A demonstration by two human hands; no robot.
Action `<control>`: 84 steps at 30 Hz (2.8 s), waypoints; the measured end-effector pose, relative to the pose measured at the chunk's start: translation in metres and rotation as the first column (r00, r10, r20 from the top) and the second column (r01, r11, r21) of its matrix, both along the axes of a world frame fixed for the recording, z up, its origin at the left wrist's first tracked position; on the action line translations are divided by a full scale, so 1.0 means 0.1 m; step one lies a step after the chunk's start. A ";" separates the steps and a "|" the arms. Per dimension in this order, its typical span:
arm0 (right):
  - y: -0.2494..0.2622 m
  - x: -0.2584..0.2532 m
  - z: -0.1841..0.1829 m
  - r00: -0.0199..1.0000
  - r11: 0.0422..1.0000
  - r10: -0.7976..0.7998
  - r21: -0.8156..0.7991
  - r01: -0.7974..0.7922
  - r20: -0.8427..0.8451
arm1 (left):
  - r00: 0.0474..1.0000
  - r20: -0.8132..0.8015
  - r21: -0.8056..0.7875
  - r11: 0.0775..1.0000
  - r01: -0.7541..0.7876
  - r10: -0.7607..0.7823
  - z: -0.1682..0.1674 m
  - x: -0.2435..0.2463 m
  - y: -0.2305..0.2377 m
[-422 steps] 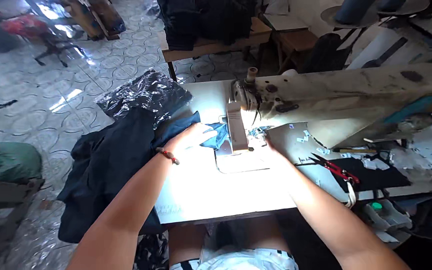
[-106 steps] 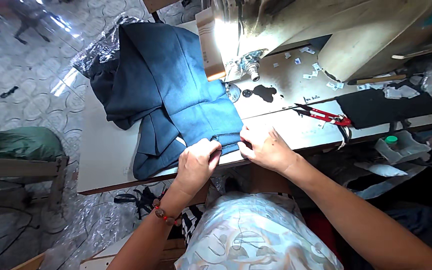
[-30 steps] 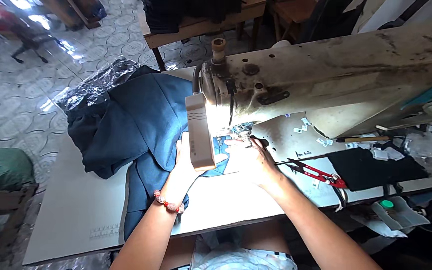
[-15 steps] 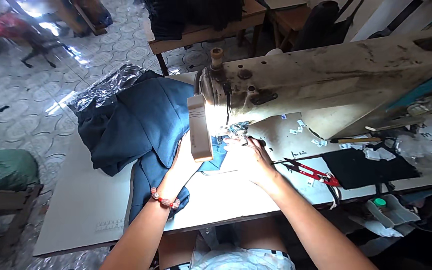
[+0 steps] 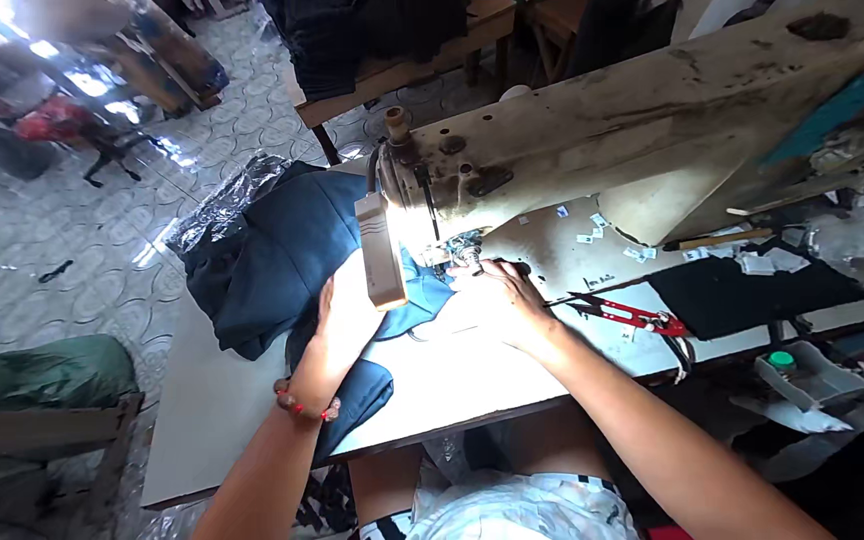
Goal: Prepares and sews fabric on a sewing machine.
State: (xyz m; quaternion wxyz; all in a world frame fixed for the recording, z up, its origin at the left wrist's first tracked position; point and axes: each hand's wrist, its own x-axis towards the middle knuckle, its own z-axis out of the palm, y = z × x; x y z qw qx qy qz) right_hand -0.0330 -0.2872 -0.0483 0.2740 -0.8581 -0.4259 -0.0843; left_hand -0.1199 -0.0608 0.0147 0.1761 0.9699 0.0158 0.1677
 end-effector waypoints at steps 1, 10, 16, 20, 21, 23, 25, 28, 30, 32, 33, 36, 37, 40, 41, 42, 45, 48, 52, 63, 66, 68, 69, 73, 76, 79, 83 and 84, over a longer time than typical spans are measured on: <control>0.00 0.01 -0.02 1.000 1.000 0.008 0.014 -0.008 -0.006 | 1.000 -0.014 0.009 1.000 -0.017 0.017 0.06 -0.01 0.01; 0.03 0.07 0.07 0.990 0.967 0.110 0.240 -0.086 -0.089 | 0.893 -0.323 0.325 0.849 0.417 -0.314 0.27 0.07 0.02; 0.09 0.16 0.01 0.941 0.930 0.283 0.295 -0.222 -0.186 | 0.716 -0.337 0.330 0.635 0.698 -0.612 0.26 0.13 -0.21; 0.05 0.11 0.07 0.929 0.935 0.310 0.241 -0.259 -0.203 | 0.753 -0.316 0.299 0.692 0.657 -0.578 0.31 0.14 -0.05; 0.07 0.10 0.05 0.938 0.945 0.293 0.207 -0.255 -0.186 | 0.756 -0.317 0.283 0.704 0.651 -0.572 0.33 0.14 -0.04; 0.11 0.09 0.00 0.945 0.958 0.266 0.159 -0.238 -0.191 | 0.782 -0.300 0.246 0.748 0.617 -0.546 0.38 0.16 -0.03; 0.13 0.09 -0.04 0.950 0.959 0.241 0.201 -0.201 -0.197 | 0.852 -0.270 0.220 0.833 0.508 -0.448 0.38 0.18 0.03; 0.09 0.08 0.05 0.921 0.958 0.244 0.223 -0.180 -0.305 | 0.908 -0.300 0.201 0.911 0.360 -0.292 0.37 0.18 0.07; 0.09 0.08 0.04 0.923 0.956 0.248 0.226 -0.185 -0.294 | 0.916 -0.285 0.235 0.906 0.352 -0.282 0.36 0.16 0.01; 0.10 0.09 0.00 0.933 0.951 0.258 0.239 -0.199 -0.252 | 0.929 -0.251 0.276 0.900 0.339 -0.273 0.33 0.13 -0.04; 0.10 0.09 0.01 0.931 0.947 0.269 0.243 -0.209 -0.248 | 0.936 -0.225 0.295 0.897 0.330 -0.271 0.30 0.11 -0.05; 0.09 0.09 -0.01 0.932 0.937 0.289 0.266 -0.228 -0.220 | 0.960 -0.176 0.338 0.903 0.265 -0.216 0.23 0.04 -0.15; 0.10 0.11 -0.04 0.930 0.927 0.307 0.284 -0.244 -0.202 | 0.966 -0.158 0.354 0.902 0.249 -0.205 0.21 0.02 -0.19; 0.09 0.13 -0.12 0.929 0.907 0.355 0.278 -0.315 -0.107 | 0.949 -0.105 0.408 0.858 0.313 -0.297 0.09 -0.05 -0.34; 0.06 0.11 -0.11 0.927 0.907 0.368 0.247 -0.341 -0.074 | 0.928 -0.113 0.396 0.840 0.370 -0.355 0.02 -0.06 -0.40; 0.03 0.09 -0.12 0.925 0.906 0.379 0.216 -0.364 -0.029 | 0.903 -0.118 0.371 0.825 0.426 -0.413 -0.05 -0.07 -0.46; -0.05 0.02 -0.16 0.917 0.891 0.391 0.216 -0.399 0.082 | 0.839 -0.057 0.304 0.791 0.531 -0.541 -0.18 -0.01 -0.44; -0.13 -0.08 -0.15 0.922 0.902 0.381 0.192 -0.388 0.074 | 0.845 -0.076 0.345 0.781 0.521 -0.530 -0.20 0.05 -0.23; -0.17 -0.19 -0.19 0.940 0.929 0.326 0.147 -0.338 0.103 | 0.827 -0.116 0.352 0.756 0.552 -0.549 -0.36 0.05 -0.03; -0.15 -0.14 -0.19 0.944 0.931 0.319 0.158 -0.330 0.089 | 0.863 -0.213 0.091 0.870 0.484 -0.457 -0.47 0.07 0.01; -0.07 -0.02 -0.13 0.945 0.934 0.318 0.145 -0.326 0.073 | 0.863 -0.181 0.127 0.859 0.497 -0.472 -0.29 0.11 0.17; -0.02 0.06 -0.13 0.950 0.940 0.308 0.139 -0.312 0.052 | 0.872 -0.182 0.114 0.871 0.479 -0.455 0.06 0.04 0.21; 0.00 0.08 -0.13 0.953 0.943 0.300 0.141 -0.301 0.030 | 0.875 -0.155 0.087 0.875 0.475 -0.460 0.22 0.05 0.18; 0.05 0.14 -0.08 0.953 0.942 0.296 0.188 -0.280 -0.063 | 0.798 -0.323 0.003 0.843 0.538 -0.508 0.50 0.19 0.00; 0.06 0.16 -0.08 0.943 0.928 0.322 0.225 -0.297 -0.085 | 0.783 -0.567 0.102 0.921 0.376 -0.257 0.39 0.30 0.02; 0.07 0.16 -0.07 0.939 0.924 0.328 0.242 -0.296 -0.106 | 0.883 -0.391 0.047 0.953 0.299 -0.258 0.17 0.20 0.07; 0.08 0.16 -0.07 0.930 0.914 0.347 0.266 -0.306 -0.122 | 0.878 -0.352 -0.076 0.945 0.319 -0.325 0.11 0.07 -0.05; 0.09 0.15 -0.07 0.930 0.916 0.343 0.267 -0.299 -0.134 | 0.885 -0.327 -0.083 0.943 0.324 -0.333 0.12 0.05 -0.06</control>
